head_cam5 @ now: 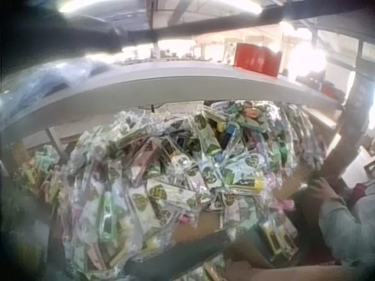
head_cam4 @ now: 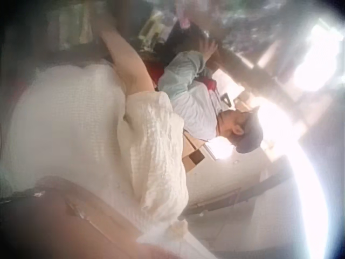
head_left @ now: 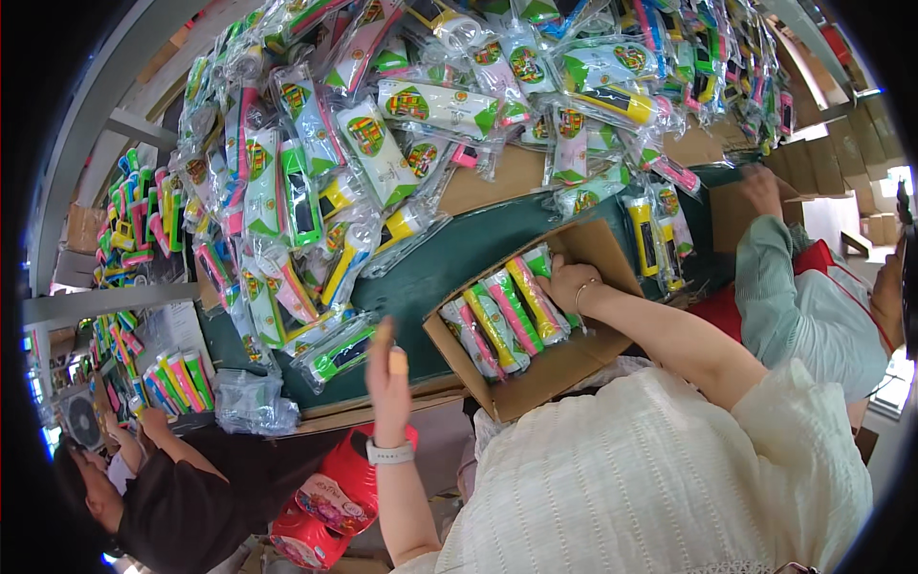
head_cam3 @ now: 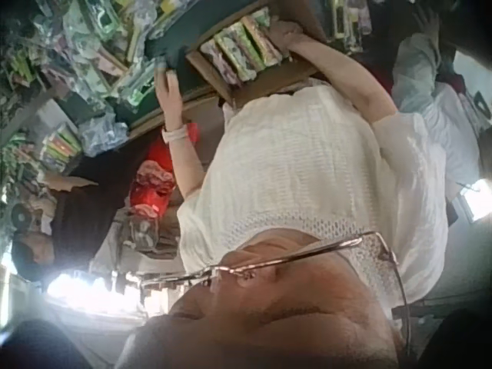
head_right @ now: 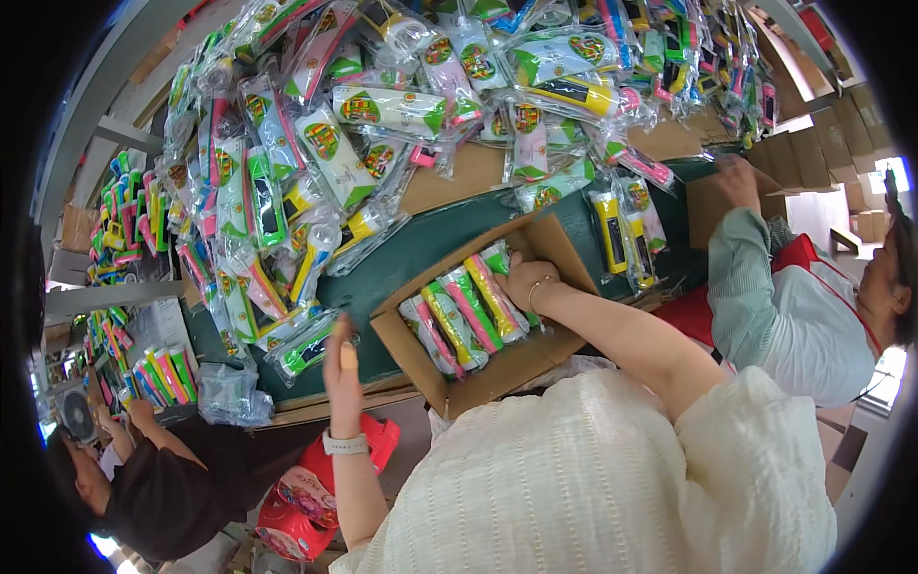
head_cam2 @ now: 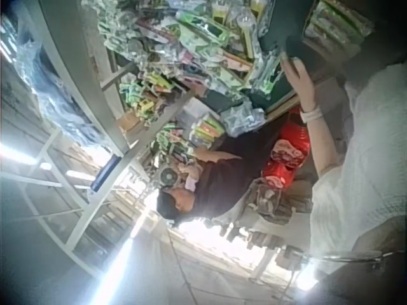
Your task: The person packs packaged electronic or consumer goods by picking them up from a central pile and placing them into cardboard boxes, then seals the boxes with tape using a tape dispenser.
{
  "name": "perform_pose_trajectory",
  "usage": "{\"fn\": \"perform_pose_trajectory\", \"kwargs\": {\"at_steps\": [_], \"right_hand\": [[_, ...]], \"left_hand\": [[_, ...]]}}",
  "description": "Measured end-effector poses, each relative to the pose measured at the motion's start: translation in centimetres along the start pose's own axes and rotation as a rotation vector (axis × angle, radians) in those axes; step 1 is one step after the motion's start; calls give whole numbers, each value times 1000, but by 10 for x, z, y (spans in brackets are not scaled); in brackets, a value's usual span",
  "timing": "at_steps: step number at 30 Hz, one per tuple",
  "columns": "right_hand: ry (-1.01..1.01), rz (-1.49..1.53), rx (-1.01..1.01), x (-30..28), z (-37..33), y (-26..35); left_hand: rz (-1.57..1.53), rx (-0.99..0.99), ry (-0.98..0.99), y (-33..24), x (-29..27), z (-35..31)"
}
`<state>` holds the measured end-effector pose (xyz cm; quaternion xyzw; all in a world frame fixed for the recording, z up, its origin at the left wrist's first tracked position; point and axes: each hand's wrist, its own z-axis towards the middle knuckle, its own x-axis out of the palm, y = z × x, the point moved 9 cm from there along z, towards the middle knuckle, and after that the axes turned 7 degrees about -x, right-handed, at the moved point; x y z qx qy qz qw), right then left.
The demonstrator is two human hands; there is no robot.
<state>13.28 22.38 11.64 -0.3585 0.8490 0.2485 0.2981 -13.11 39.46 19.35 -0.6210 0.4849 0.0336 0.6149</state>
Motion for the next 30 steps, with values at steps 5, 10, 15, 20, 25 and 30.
{"fn": "perform_pose_trajectory", "kwargs": {"at_steps": [5,10,15,20,25,30], "right_hand": [[-25,-22,11,-1,-3,-2],[-324,81,-180,-84,-76,35],[-849,371,-754,-169,-185,93],[-1052,272,-564,-186,-183,100],[-16,223,-157,-104,-161,16],[-73,110,-27,-81,-83,8]], "left_hand": [[922,179,-207,55,-26,23],[464,35,-303,52,-84,16],[-838,7,-254,-128,-76,0],[-1392,63,327,-220,37,14],[395,641,555,-186,145,-22],[652,928,544,-132,227,-29]]}}
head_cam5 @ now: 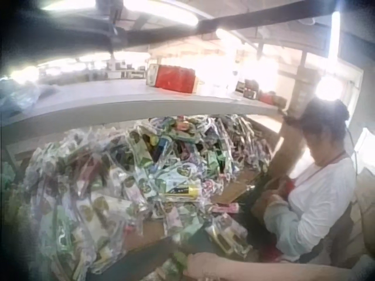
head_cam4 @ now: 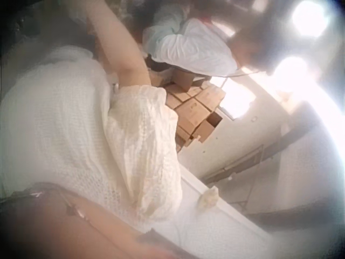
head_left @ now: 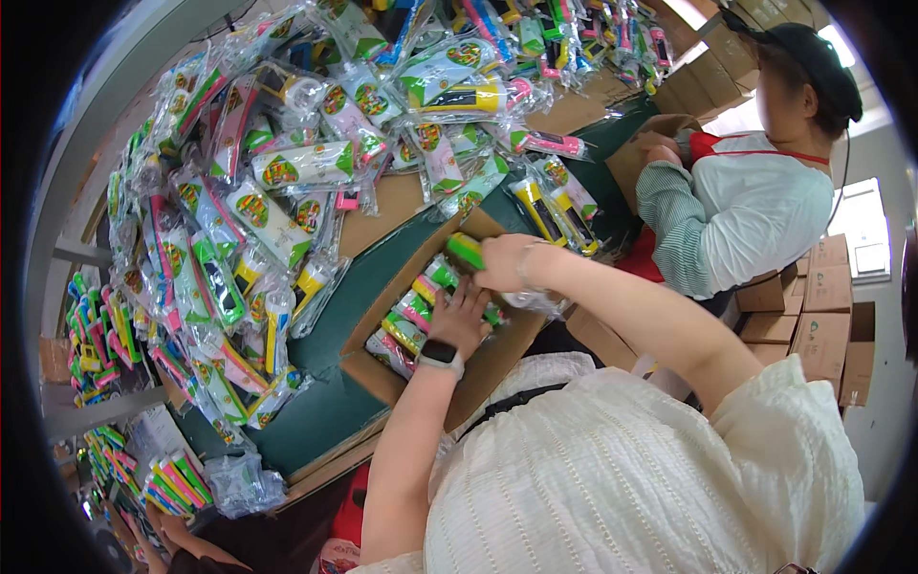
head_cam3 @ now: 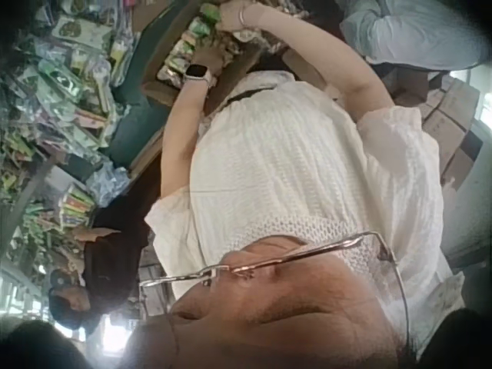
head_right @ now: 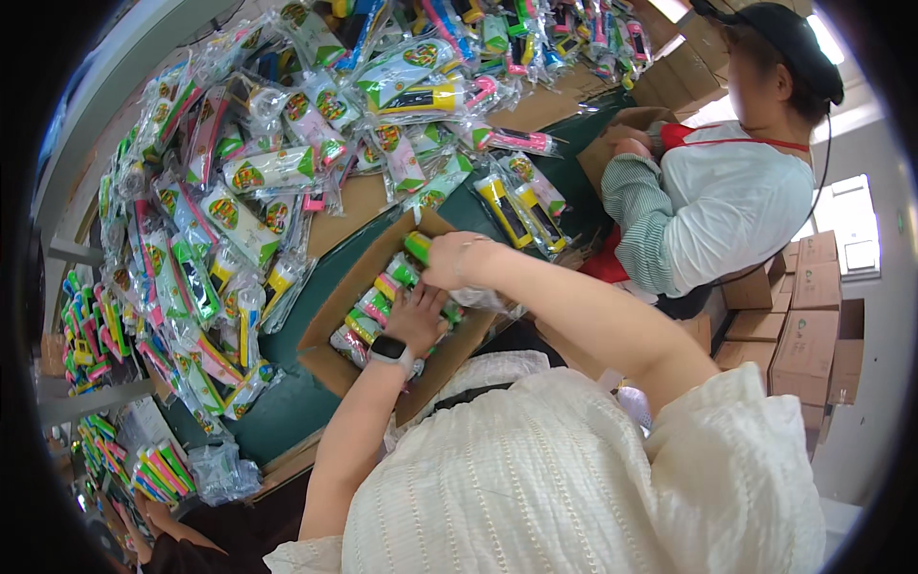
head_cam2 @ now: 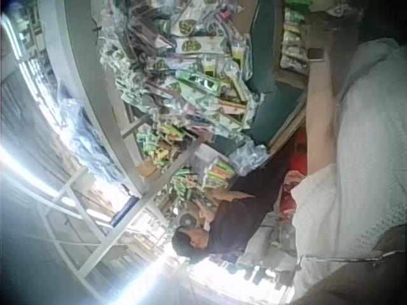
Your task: The person packs packaged electronic or consumer goods by picking them up from a central pile and placing them into cardboard boxes, then seals the boxes with tape using a tape dispenser.
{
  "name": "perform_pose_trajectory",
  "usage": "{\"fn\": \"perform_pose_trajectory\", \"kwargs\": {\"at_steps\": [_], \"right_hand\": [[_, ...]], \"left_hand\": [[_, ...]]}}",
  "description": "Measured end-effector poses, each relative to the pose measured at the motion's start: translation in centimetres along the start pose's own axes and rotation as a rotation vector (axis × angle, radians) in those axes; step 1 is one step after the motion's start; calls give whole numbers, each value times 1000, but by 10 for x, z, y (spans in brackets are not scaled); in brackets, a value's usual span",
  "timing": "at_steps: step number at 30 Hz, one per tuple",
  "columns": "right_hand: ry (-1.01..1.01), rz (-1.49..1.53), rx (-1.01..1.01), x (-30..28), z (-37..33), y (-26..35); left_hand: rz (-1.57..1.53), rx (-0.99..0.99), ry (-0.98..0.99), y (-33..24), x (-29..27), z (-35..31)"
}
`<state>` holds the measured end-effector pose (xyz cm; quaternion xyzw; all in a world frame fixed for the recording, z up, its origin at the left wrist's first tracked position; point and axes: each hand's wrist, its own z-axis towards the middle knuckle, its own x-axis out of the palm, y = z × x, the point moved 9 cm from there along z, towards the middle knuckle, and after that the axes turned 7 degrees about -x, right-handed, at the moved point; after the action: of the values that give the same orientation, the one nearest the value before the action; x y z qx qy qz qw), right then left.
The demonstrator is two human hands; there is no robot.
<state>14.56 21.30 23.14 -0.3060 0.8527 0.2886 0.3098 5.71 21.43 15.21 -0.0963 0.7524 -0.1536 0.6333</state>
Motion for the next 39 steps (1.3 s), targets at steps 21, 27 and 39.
{"fn": "perform_pose_trajectory", "kwargs": {"at_steps": [21,27,39], "right_hand": [[343,-672,-165,153,35,-25],[316,-507,-382,10,7,81],[-695,-568,-1244,-8,156,340]], "left_hand": [[-140,18,-117,10,1,-22],[-550,66,-242,22,-128,-69],[-99,-1054,-494,222,-48,-176]]}}
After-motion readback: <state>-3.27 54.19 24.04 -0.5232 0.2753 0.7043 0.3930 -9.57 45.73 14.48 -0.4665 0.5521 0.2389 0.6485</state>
